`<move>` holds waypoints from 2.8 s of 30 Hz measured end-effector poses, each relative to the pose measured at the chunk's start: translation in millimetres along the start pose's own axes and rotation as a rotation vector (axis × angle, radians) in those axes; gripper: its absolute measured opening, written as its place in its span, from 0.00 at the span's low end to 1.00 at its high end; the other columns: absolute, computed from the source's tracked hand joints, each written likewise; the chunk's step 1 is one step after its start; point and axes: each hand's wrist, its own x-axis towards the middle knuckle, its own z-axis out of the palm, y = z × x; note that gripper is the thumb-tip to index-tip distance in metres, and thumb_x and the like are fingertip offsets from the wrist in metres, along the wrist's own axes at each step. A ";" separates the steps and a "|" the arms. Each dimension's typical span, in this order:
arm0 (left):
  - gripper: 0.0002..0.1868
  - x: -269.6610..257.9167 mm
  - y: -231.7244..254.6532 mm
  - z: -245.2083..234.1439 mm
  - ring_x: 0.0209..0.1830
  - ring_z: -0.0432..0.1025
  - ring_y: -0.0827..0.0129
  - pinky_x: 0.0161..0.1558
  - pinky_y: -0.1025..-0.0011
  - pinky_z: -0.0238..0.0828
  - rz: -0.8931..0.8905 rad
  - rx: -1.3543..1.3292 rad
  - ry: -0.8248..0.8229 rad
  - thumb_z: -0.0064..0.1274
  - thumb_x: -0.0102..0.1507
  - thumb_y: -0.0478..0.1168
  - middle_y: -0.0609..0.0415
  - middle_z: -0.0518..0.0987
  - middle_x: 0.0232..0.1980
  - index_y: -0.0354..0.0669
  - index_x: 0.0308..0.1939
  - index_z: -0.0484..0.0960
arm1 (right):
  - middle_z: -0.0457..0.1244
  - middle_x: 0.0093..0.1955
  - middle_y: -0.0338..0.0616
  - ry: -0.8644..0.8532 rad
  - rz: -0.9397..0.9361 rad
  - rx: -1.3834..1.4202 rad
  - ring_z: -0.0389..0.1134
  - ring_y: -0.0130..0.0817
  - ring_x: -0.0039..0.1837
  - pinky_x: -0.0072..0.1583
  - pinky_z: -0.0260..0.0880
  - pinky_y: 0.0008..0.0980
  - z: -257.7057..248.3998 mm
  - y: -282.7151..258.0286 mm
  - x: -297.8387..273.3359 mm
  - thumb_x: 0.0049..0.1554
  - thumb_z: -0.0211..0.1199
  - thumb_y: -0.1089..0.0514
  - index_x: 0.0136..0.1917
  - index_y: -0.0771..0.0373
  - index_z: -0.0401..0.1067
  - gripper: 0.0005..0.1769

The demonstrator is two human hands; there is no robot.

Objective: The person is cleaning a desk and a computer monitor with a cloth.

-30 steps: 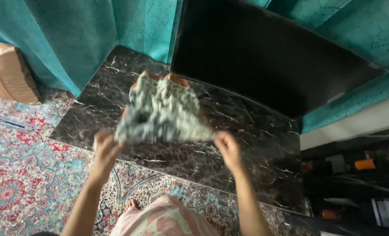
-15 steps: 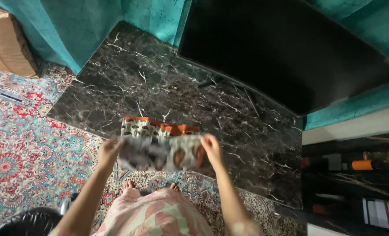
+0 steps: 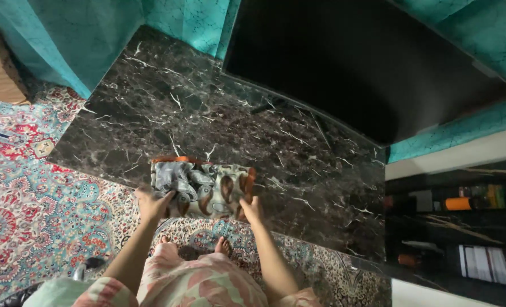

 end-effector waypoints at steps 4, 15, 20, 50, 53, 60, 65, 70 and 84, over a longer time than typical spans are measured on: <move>0.37 -4.7 57.7 -31.2 0.47 0.83 0.50 0.51 0.60 0.79 -0.190 -0.068 -0.350 0.68 0.50 0.55 0.39 0.86 0.49 0.30 0.55 0.82 | 0.71 0.49 0.55 -0.240 0.207 0.081 0.72 0.47 0.52 0.54 0.70 0.45 -41.0 -75.8 -28.9 0.51 0.66 0.40 0.53 0.65 0.75 0.28; 0.40 -84.7 210.7 -0.2 0.33 0.81 0.41 0.32 0.50 0.79 0.252 0.382 -0.429 0.46 0.63 0.41 0.35 0.83 0.40 0.30 0.74 0.47 | 0.69 0.56 0.51 -0.184 0.141 0.130 0.74 0.50 0.50 0.50 0.73 0.46 -105.4 -243.3 -95.5 0.61 0.59 0.45 0.68 0.58 0.61 0.27; 0.32 -101.4 186.3 49.2 0.40 0.80 0.39 0.37 0.49 0.79 0.347 0.373 -0.480 0.48 0.64 0.44 0.27 0.78 0.53 0.34 0.68 0.55 | 0.69 0.58 0.49 0.098 -0.636 -0.168 0.72 0.48 0.58 0.57 0.73 0.42 -87.0 -210.6 -96.7 0.60 0.58 0.63 0.62 0.60 0.72 0.16; 0.71 -72.2 163.1 106.0 0.60 0.70 0.41 0.59 0.54 0.69 0.223 0.081 -0.349 0.79 0.39 0.63 0.32 0.73 0.61 0.32 0.72 0.54 | 0.47 0.77 0.66 -0.421 -0.886 -0.480 0.45 0.61 0.78 0.76 0.43 0.51 -97.2 -211.9 -165.9 0.49 0.64 0.47 0.75 0.71 0.54 0.47; 0.66 -57.9 152.8 117.6 0.57 0.71 0.45 0.57 0.56 0.70 0.203 0.074 -0.357 0.83 0.35 0.58 0.34 0.75 0.57 0.31 0.66 0.60 | 0.50 0.80 0.57 -0.364 -0.974 -0.642 0.49 0.54 0.80 0.79 0.47 0.48 -77.4 -162.3 -148.6 0.51 0.62 0.54 0.77 0.64 0.57 0.43; 0.31 -53.8 152.2 94.0 0.39 0.78 0.69 0.47 0.70 0.76 0.070 -0.123 -0.713 0.75 0.44 0.45 0.53 0.85 0.42 0.39 0.49 0.84 | 0.61 0.70 0.55 -0.337 -0.937 -0.218 0.63 0.55 0.70 0.69 0.65 0.49 -77.2 -141.4 -113.4 0.54 0.61 0.65 0.73 0.60 0.62 0.33; 0.26 -73.0 155.8 69.1 0.44 0.79 0.68 0.49 0.70 0.78 0.160 -0.427 -0.812 0.71 0.50 0.40 0.52 0.84 0.46 0.38 0.51 0.83 | 0.66 0.61 0.48 -0.164 -0.388 0.005 0.71 0.42 0.55 0.49 0.75 0.33 -85.2 -174.9 -78.2 0.60 0.56 0.63 0.67 0.58 0.66 0.21; 0.23 -87.7 186.4 30.9 0.43 0.79 0.60 0.45 0.63 0.76 -0.207 -0.819 -1.044 0.55 0.61 0.41 0.44 0.85 0.48 0.36 0.58 0.82 | 0.69 0.57 0.48 -0.121 -0.351 0.122 0.71 0.37 0.55 0.52 0.72 0.28 -115.9 -241.5 -68.3 0.63 0.62 0.54 0.67 0.55 0.65 0.20; 0.15 -93.5 203.0 19.3 0.38 0.80 0.65 0.40 0.65 0.82 -0.508 -1.075 -0.975 0.44 0.68 0.39 0.47 0.83 0.45 0.38 0.58 0.75 | 0.59 0.75 0.43 -0.715 0.025 1.112 0.62 0.43 0.72 0.72 0.65 0.45 -143.3 -242.6 -92.3 0.50 0.69 0.32 0.80 0.48 0.54 0.52</move>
